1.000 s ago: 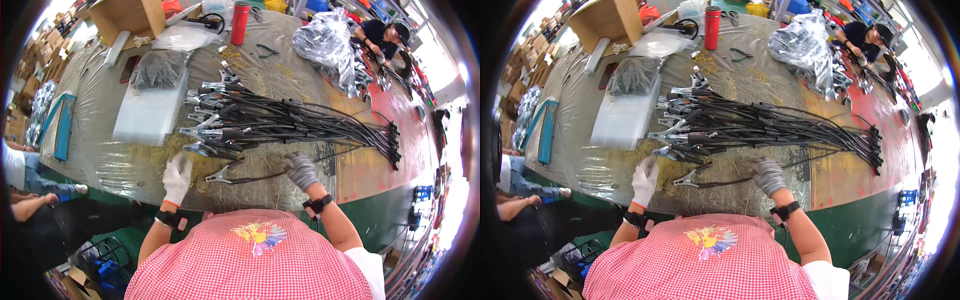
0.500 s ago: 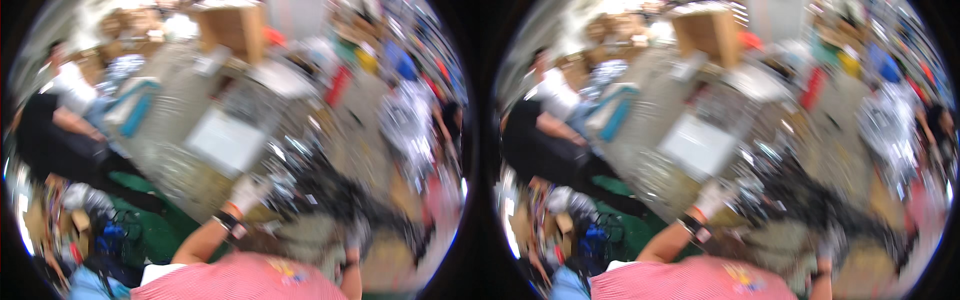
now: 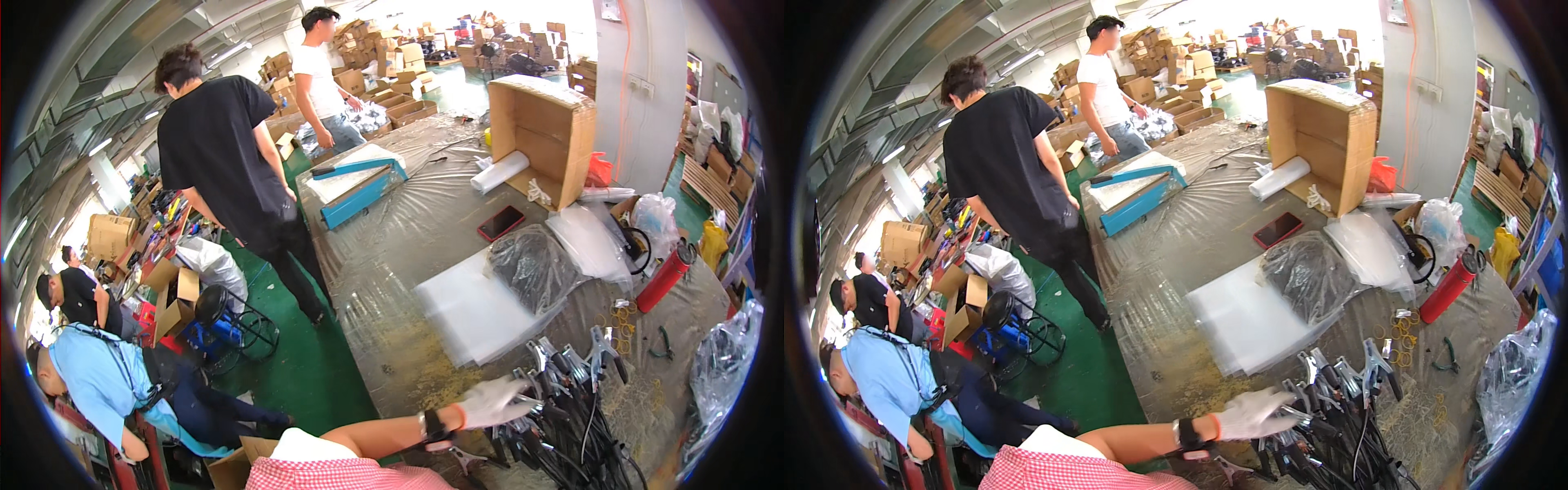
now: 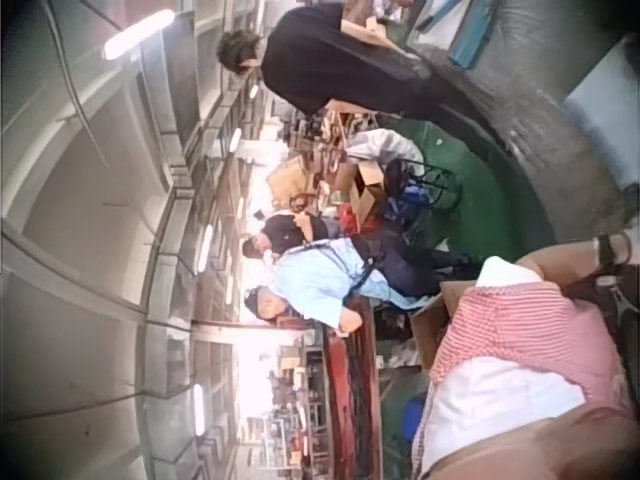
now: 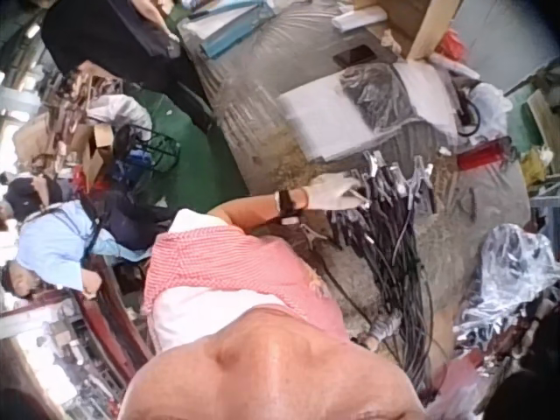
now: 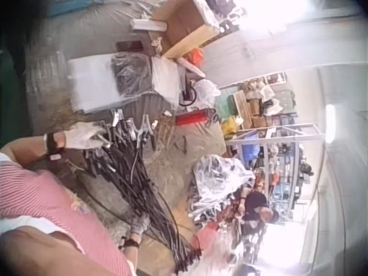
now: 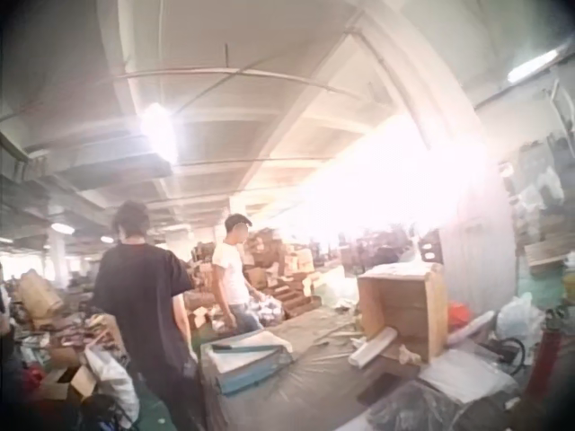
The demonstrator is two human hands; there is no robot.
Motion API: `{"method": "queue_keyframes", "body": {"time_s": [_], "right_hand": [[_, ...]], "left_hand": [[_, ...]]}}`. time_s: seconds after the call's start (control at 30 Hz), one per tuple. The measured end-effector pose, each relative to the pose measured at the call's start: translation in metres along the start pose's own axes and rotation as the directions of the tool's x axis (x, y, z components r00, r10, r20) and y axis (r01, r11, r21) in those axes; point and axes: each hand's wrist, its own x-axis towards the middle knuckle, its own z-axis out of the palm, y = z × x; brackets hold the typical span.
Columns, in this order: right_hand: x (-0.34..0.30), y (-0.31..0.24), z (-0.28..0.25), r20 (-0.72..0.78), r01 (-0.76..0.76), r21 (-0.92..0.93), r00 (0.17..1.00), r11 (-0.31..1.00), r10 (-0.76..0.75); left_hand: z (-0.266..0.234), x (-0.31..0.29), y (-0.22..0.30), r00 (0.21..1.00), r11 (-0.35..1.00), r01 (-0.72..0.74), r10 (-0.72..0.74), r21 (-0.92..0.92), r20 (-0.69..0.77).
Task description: Sealing cables in plastic bags using a heat sealer and sorting them into boxes.
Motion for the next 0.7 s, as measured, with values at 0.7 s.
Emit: {"method": "queue_keyframes", "body": {"time_s": [0.7], "right_hand": [[-0.005, -0.075, -0.029, 0.224, -0.295, 0.545, 0.953, 0.785, 0.202]], "left_hand": [[0.037, -0.059, -0.063, 0.889, 0.995, 0.077, -0.042, -0.058, 0.456]]}}
